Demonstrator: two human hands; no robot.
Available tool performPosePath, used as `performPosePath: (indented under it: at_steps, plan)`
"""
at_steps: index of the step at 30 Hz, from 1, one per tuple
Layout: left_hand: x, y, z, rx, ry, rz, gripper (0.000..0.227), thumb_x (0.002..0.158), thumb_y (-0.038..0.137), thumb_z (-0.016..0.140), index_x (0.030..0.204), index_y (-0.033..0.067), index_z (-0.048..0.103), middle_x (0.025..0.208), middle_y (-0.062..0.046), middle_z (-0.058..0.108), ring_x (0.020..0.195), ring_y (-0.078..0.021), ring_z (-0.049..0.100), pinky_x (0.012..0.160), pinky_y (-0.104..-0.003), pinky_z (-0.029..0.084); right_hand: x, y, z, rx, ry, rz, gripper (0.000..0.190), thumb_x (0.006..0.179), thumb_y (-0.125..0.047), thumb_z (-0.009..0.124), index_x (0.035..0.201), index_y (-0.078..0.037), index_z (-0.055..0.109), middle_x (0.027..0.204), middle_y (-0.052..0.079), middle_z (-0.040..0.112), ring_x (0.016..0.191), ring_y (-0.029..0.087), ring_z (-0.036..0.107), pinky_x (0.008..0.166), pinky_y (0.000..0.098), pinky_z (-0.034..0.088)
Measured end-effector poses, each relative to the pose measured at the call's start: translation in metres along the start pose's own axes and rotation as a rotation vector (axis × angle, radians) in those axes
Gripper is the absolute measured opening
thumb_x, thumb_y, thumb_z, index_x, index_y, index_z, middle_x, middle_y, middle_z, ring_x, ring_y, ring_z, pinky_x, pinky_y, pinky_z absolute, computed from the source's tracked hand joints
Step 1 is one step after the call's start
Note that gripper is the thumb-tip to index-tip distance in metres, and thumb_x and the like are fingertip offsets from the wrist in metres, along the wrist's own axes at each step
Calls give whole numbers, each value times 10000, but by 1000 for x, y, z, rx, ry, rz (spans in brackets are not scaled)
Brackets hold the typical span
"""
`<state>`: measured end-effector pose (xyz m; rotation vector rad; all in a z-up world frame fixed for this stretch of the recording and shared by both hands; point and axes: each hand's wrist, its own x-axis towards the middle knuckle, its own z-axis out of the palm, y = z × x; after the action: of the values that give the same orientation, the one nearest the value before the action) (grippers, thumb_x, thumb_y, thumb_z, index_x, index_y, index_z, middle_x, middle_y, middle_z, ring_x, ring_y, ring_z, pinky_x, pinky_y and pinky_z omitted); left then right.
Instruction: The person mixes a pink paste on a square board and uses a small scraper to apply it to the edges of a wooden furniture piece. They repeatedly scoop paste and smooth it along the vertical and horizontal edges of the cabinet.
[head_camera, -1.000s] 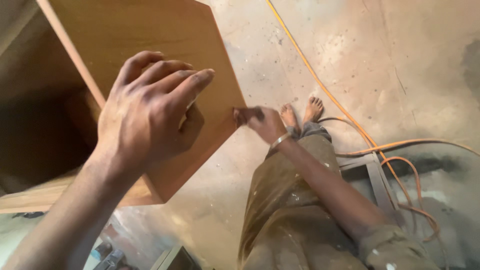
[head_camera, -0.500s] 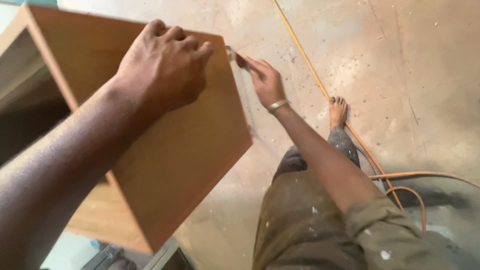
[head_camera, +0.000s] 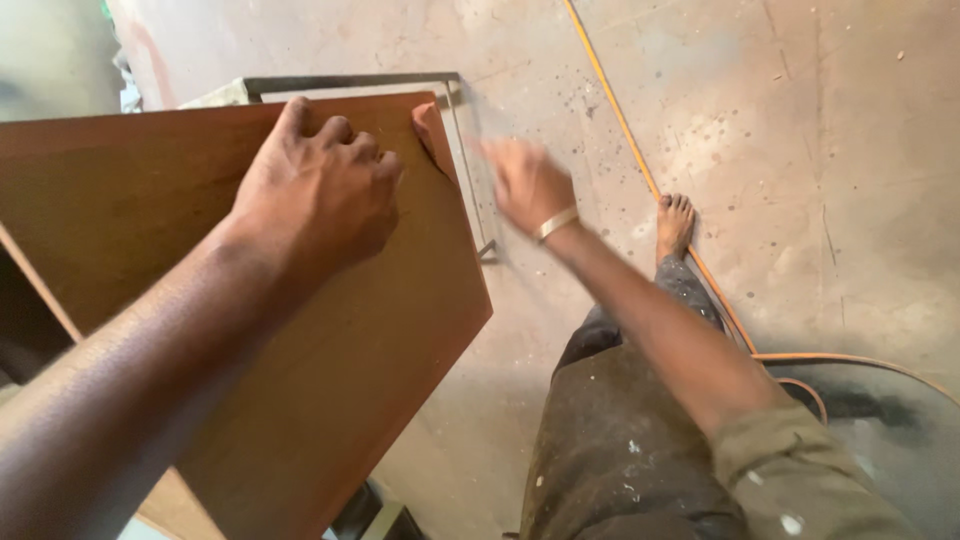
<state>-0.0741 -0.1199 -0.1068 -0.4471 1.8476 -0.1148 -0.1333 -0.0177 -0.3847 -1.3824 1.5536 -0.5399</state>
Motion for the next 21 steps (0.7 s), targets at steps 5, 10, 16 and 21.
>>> performPosePath:
  at_steps: [5,10,16,21]
  plan:
    - [-2,-1,-4,-44,-45,-22,385,1023,336,390,1274,111,577,1205,-103,651,1203,-249,558,1119,-558,300,49,3,-6,410,331,-452,466,873,33,584,1280,-140,729,1307,76,723,1174,290,665,1072,391,482]
    - [-3,2,-17,-81,-115,1,380,1050,340,355,1251,106,576,1156,-98,664,1119,-239,591,1075,-517,345,-4,14,4,385,190,-471,564,747,112,549,1194,-160,758,1216,40,770,1117,224,696,1046,378,493]
    - [-5,3,-20,-64,-107,9,367,1067,363,369,1207,109,595,1083,-74,693,1090,-220,621,1091,-472,377,20,19,4,434,237,-371,521,806,111,547,1198,-151,769,1239,26,762,1125,200,691,1033,360,507]
    - [-5,2,-25,-105,-71,-3,378,1031,384,403,1235,117,576,1076,-71,691,1066,-227,637,1055,-468,401,40,10,6,445,348,-428,496,850,94,565,1244,-150,743,1280,35,741,1170,210,674,1080,388,489]
